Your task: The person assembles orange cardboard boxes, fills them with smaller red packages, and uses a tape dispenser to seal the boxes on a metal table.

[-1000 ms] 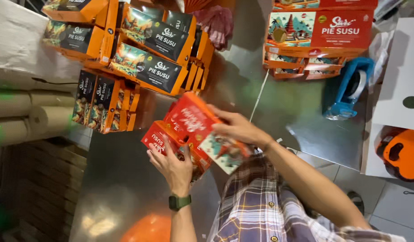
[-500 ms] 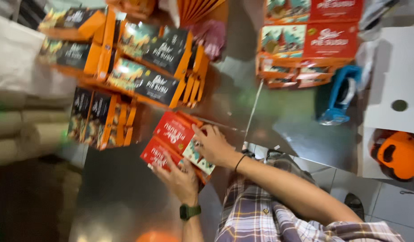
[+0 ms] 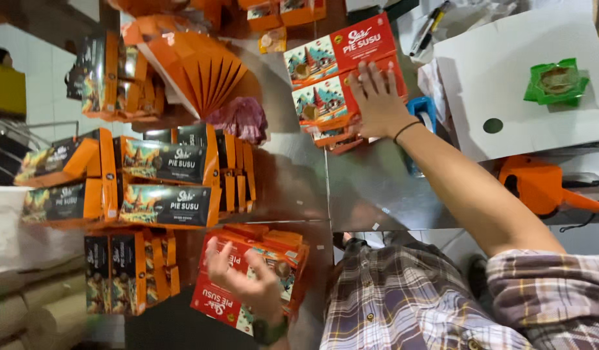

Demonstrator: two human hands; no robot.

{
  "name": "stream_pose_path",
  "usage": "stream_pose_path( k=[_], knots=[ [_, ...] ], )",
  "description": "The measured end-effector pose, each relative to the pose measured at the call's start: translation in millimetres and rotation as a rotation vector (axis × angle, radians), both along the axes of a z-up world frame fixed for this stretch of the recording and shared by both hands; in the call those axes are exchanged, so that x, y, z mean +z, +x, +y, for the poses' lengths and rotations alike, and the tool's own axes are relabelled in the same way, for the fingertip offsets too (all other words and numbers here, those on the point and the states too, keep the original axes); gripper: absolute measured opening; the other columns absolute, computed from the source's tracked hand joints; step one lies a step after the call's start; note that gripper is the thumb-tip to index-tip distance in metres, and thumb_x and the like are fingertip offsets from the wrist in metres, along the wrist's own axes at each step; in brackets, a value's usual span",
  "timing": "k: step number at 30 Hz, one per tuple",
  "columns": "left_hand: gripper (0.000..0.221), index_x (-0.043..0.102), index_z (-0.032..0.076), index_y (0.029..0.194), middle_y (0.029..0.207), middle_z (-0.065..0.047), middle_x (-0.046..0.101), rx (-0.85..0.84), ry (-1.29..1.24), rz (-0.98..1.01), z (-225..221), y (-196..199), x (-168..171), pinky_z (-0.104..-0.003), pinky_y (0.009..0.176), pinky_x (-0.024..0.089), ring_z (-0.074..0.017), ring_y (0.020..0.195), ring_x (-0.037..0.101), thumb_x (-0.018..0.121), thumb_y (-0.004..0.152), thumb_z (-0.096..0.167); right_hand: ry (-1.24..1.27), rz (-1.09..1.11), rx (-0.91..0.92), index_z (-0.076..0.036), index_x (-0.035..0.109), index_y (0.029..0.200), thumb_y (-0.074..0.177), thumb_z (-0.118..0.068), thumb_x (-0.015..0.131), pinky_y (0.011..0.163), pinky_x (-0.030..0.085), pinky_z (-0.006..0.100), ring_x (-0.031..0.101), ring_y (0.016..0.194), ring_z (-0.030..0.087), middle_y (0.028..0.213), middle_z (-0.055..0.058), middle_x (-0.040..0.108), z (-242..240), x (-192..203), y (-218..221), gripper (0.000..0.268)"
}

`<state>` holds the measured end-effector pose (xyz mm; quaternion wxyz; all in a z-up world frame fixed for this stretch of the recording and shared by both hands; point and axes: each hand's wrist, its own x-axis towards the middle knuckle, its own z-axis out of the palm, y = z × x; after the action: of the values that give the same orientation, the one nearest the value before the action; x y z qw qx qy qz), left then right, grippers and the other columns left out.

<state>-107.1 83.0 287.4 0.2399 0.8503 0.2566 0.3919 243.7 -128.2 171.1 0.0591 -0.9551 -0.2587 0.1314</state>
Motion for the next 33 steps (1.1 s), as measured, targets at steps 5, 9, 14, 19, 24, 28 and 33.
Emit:
stream_pose_path(
  k=[5,9,14,19,24,28,33],
  knots=[
    [0.056,0.044,0.004,0.145,0.148,-0.018,0.045,-0.523,-0.053,0.089,-25.4,86.1,-15.5,-0.051,0.117,0.029,-0.0368,0.14,0.04,0.065,0.094,0.011,0.093,-0.349,0.067,-0.013,0.035,0.155,0.047,-0.08,0.077,0.118,0.023,0.065,0.048,0.132,0.05,0.131,0.028,0.048,-9.7,-12.7,-32.4,0.133],
    [0.091,0.029,0.01,0.159,0.168,-0.017,0.019,-0.774,0.131,0.307,-60.2,148.8,-31.1,-0.051,0.127,0.006,-0.0344,0.156,0.013,0.079,0.084,0.017,0.204,-0.184,0.05,-0.016,0.043,0.147,0.046,-0.061,0.085,0.11,0.038,0.062,0.058,0.118,0.052,0.126,0.024,0.051,-28.2,26.2,-69.8,0.118],
    [0.056,0.046,0.022,0.149,0.126,-0.015,0.058,-1.179,0.642,0.68,-92.1,139.6,-101.0,-0.056,0.103,0.046,-0.0385,0.117,0.06,0.056,0.094,0.019,0.385,0.898,-0.086,-0.011,0.045,0.145,0.057,-0.043,0.086,0.114,0.042,0.055,0.056,0.129,0.05,0.138,0.03,0.055,-76.4,77.5,-124.3,0.102],
    [0.055,0.041,0.028,0.153,0.125,-0.015,0.06,-1.305,0.534,0.677,-101.7,111.7,-187.1,-0.049,0.097,0.047,-0.0363,0.113,0.064,0.057,0.101,0.036,0.632,0.716,-0.496,-0.017,0.07,0.124,0.083,-0.049,0.075,0.1,0.051,0.048,0.067,0.117,0.036,0.118,0.017,0.072,-145.2,-21.5,-165.4,0.053],
    [0.061,0.052,0.03,0.146,0.118,-0.019,0.065,-1.195,0.315,0.726,-96.5,113.9,-233.7,-0.055,0.087,0.052,-0.0453,0.102,0.069,0.067,0.091,0.052,0.737,-0.107,-0.776,-0.007,0.068,0.123,0.097,-0.027,0.073,0.09,0.052,0.052,0.064,0.102,0.043,0.102,0.02,0.068,-179.5,-128.8,-161.3,0.033],
    [0.029,0.061,0.026,0.117,0.119,-0.006,0.061,-1.06,0.285,0.531,-104.9,122.9,-288.1,-0.046,0.089,0.053,-0.0342,0.105,0.069,0.068,0.094,0.043,0.653,0.444,-1.082,-0.024,0.065,0.133,0.1,-0.068,0.055,0.097,0.05,0.05,0.066,0.115,0.036,0.12,0.016,0.071,-168.8,-160.2,-128.5,0.056],
    [0.025,0.062,0.026,0.11,0.115,-0.005,0.06,-0.991,0.219,0.519,-114.7,126.8,-265.5,-0.048,0.088,0.055,-0.0359,0.106,0.067,0.064,0.097,0.047,0.758,0.336,-1.032,-0.016,0.076,0.114,0.1,-0.058,0.07,0.08,0.053,0.043,0.07,0.098,0.029,0.1,0.011,0.074,-167.2,-143.2,-140.9,0.045]
  ],
)
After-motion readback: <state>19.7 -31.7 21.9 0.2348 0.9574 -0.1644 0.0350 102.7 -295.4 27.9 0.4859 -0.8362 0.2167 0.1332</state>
